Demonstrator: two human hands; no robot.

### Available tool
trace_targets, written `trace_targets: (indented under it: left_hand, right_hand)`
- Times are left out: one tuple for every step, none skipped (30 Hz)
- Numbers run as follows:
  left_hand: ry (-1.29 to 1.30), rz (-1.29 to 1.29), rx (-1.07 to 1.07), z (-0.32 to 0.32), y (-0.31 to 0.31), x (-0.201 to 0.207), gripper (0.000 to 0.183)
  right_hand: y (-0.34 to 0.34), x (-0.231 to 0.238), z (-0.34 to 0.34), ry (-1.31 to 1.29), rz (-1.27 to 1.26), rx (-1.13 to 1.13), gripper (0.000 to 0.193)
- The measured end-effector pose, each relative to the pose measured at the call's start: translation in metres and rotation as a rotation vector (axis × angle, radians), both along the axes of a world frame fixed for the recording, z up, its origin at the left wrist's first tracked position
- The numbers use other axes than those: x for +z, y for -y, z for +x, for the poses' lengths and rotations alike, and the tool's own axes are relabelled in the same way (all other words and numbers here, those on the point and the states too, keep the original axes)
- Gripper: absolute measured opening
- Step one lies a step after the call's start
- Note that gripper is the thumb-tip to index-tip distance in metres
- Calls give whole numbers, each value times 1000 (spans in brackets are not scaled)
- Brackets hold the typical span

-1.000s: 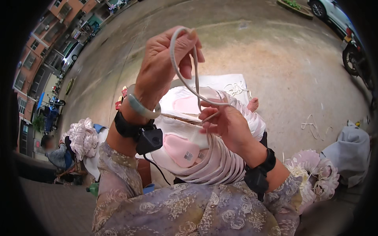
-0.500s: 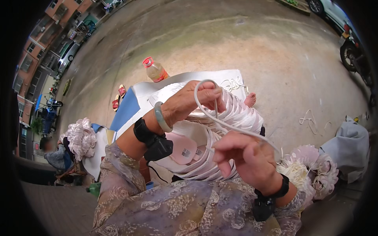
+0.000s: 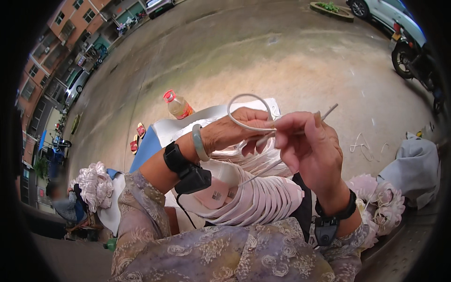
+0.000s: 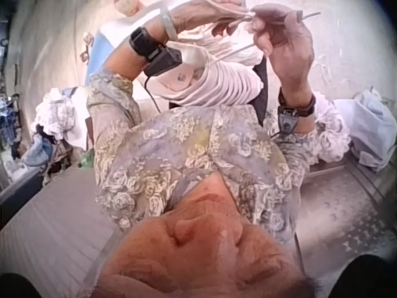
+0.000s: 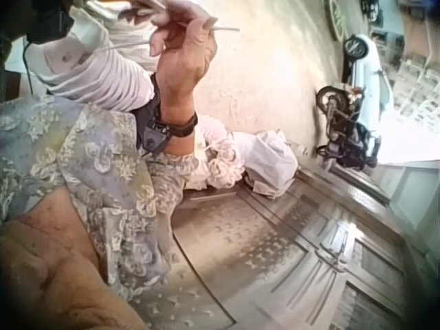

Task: Lacing and tying shoelaces on a pair of white sneakers.

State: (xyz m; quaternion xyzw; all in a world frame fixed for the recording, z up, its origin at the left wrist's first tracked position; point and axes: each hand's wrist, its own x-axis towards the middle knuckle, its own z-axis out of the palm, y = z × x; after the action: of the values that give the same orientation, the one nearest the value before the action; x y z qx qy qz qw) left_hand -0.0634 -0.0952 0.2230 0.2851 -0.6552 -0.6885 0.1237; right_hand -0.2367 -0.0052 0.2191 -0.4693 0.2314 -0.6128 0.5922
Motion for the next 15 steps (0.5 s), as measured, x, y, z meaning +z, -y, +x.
trace_targets:
  left_hand:
    - [-9,-11,35,0,3,8,30]
    - [-30,-23,81,-2,5,18,30]
    - [-52,-35,128,-4,9,26,30]
    - [-83,-57,131,-6,14,28,28]
    - [-82,-64,124,-9,17,30,28]
    - [-123,-54,125,-11,19,31,28]
    - [-161,-41,127,-13,20,32,27]
    - [-147,-19,158,-16,19,31,27]
    - [-144,-19,155,-18,19,30,27]
    - [-141,-8,199,-20,18,29,27]
    - [-139,4,243,-20,17,27,27]
    - [-136,7,246,-18,17,26,27]
    - [-131,-32,265,-19,18,26,26]
    - [-127,-71,283,-19,18,26,26]
    - [-128,-72,282,-20,17,26,26]
  right_hand:
    - [4,0,-1,-17,14,-36,50]
    - [11,-4,-5,-54,-30,-26,48]
    - [14,-5,-3,-50,-39,-29,48]
    - [16,-5,0,-74,-23,-36,47]
    - [18,-4,3,-97,-5,-43,46]
    - [18,-2,7,-98,-44,-48,45]
    - [19,-2,11,-94,-46,-52,45]
    - [20,-3,15,-27,-32,-105,46]
    - [21,-4,16,41,-17,-156,46]
    - [20,-2,14,61,-2,-128,47]
    - [21,-6,12,63,0,-126,47]
    - [23,-11,9,39,42,-141,46]
    - [22,-14,7,12,80,-158,46]
    - [20,-14,6,12,80,-160,46]
    - [18,-13,7,-59,63,-231,45]
